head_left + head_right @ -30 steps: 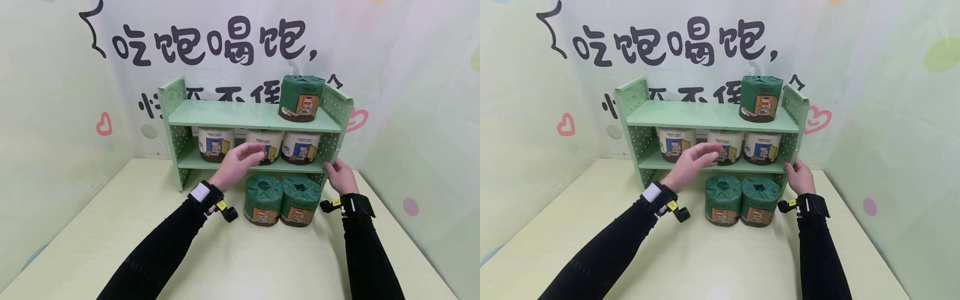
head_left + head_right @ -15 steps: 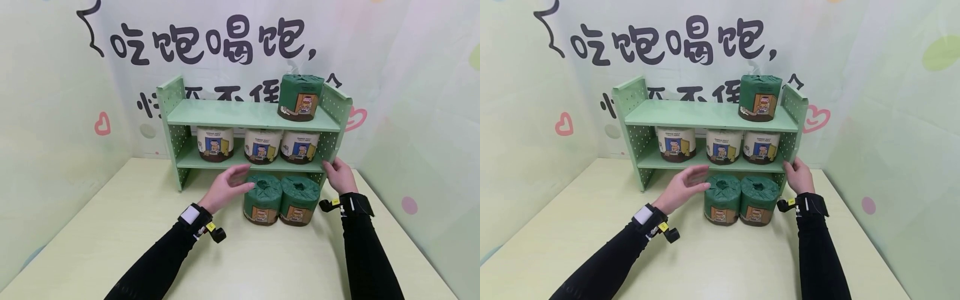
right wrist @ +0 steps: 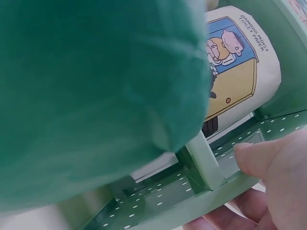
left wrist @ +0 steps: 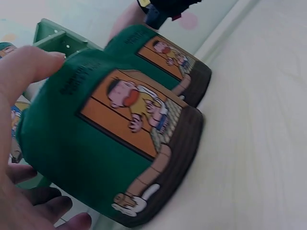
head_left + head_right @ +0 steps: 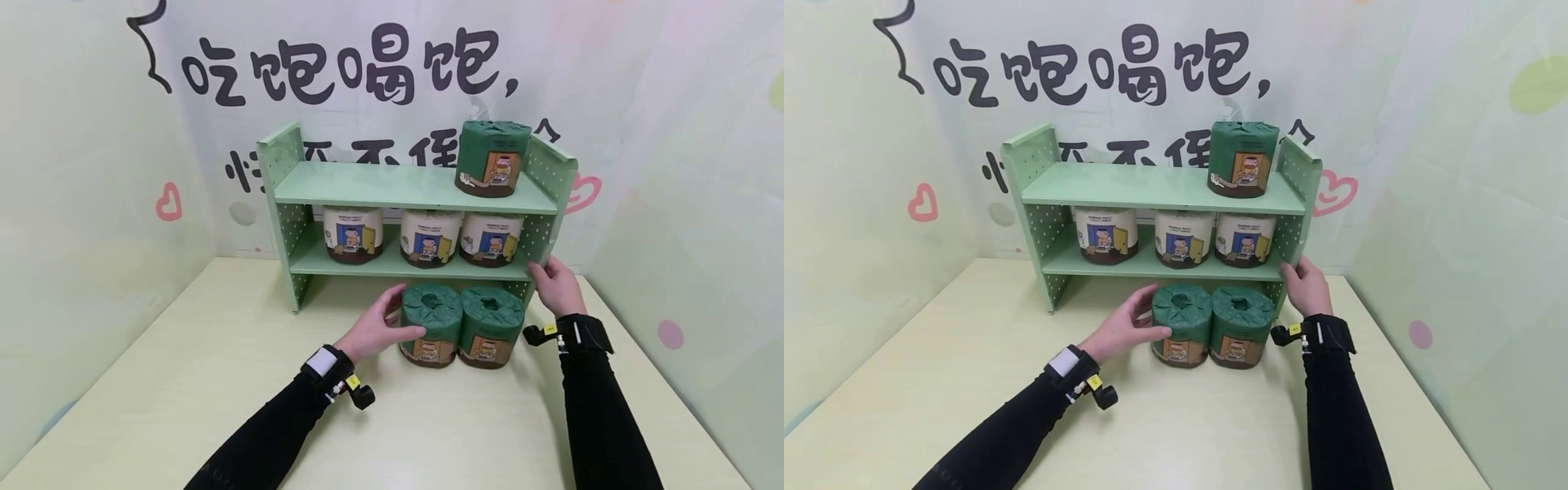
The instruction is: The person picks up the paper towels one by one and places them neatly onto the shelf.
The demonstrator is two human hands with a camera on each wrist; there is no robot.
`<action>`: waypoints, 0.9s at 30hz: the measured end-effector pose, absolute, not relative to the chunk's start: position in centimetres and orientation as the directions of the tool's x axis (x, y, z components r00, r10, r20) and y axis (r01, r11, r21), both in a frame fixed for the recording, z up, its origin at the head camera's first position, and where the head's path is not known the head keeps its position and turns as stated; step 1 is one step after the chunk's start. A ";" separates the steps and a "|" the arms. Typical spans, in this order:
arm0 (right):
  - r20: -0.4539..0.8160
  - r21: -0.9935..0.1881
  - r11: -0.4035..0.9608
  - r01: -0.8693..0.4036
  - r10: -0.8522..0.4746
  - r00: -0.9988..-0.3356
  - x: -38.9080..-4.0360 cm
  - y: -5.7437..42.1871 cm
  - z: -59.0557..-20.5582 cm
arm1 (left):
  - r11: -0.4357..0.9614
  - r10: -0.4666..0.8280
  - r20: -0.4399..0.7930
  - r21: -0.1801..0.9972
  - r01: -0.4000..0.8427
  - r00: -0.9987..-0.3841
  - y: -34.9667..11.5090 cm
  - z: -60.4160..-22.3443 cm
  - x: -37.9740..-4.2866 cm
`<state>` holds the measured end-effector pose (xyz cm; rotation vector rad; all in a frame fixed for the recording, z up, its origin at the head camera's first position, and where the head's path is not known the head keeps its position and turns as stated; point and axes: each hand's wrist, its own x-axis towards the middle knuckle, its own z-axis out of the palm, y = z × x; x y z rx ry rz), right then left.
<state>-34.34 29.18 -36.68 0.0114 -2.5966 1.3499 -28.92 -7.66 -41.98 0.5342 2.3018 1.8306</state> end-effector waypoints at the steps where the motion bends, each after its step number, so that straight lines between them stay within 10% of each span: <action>1: 0.192 -0.809 0.579 -0.105 0.091 -0.977 -34.3 29.2 -36.7 | 0.199 0.374 0.089 0.964 0.174 -0.923 -7.6 -42.2 -29.0; 27: 0.192 -0.811 0.575 -0.106 0.091 -0.977 -34.4 29.1 -36.7 | 0.296 0.350 0.073 0.937 0.185 -0.934 -7.0 -43.4 -28.6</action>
